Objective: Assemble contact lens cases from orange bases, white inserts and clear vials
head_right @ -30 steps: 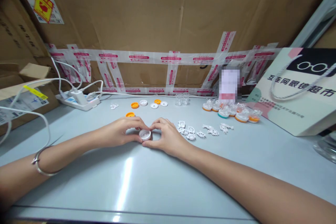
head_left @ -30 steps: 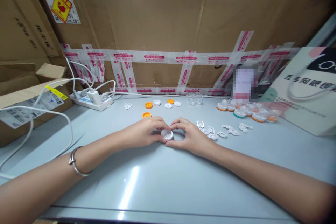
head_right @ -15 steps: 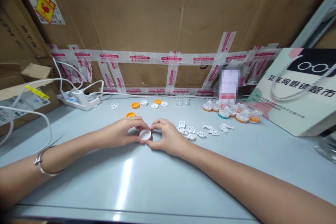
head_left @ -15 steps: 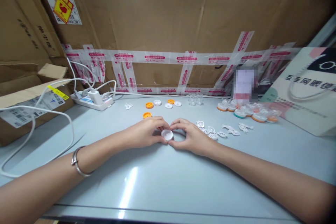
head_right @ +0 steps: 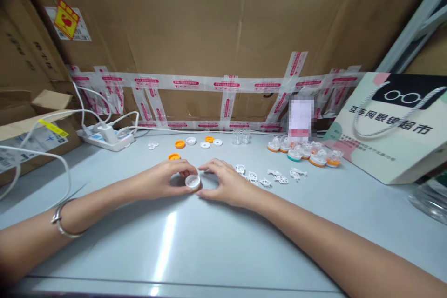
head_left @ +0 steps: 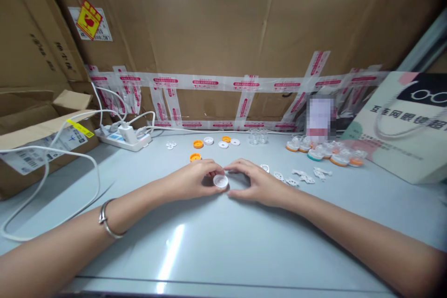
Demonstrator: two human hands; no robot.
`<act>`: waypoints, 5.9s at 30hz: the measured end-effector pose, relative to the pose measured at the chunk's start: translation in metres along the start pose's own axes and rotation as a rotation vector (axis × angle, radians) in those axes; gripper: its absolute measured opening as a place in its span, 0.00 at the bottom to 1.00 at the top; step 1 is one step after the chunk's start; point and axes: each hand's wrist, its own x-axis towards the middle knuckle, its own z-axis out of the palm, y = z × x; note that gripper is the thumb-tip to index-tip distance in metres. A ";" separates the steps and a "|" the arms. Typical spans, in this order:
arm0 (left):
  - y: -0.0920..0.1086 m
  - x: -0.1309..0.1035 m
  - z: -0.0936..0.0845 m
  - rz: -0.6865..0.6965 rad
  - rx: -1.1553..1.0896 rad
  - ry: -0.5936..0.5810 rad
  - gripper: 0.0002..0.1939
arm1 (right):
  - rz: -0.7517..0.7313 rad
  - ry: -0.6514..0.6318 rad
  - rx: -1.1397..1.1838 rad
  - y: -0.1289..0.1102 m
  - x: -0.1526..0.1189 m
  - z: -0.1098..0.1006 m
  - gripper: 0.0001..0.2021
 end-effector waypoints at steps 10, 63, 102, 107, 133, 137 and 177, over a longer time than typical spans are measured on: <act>-0.003 -0.003 0.006 -0.005 0.025 0.080 0.20 | 0.599 -0.111 -0.344 0.075 -0.055 -0.164 0.05; 0.028 -0.009 0.000 0.218 -0.057 0.743 0.18 | 0.448 -0.059 -0.073 0.053 -0.011 -0.084 0.17; 0.031 -0.009 -0.005 0.416 -0.127 0.698 0.21 | 0.213 0.099 1.071 -0.056 0.004 -0.018 0.05; 0.035 -0.007 0.001 0.354 -0.202 0.707 0.19 | 0.190 0.121 1.154 -0.059 0.001 -0.007 0.08; 0.047 -0.011 -0.021 0.355 -0.013 0.787 0.21 | 0.212 0.200 1.084 -0.062 -0.004 -0.015 0.10; 0.048 -0.012 -0.021 0.370 0.010 0.732 0.20 | 0.236 0.229 1.061 -0.062 -0.005 -0.014 0.11; 0.041 -0.014 -0.018 0.372 0.288 0.716 0.13 | 0.208 0.105 1.075 -0.062 -0.004 -0.006 0.09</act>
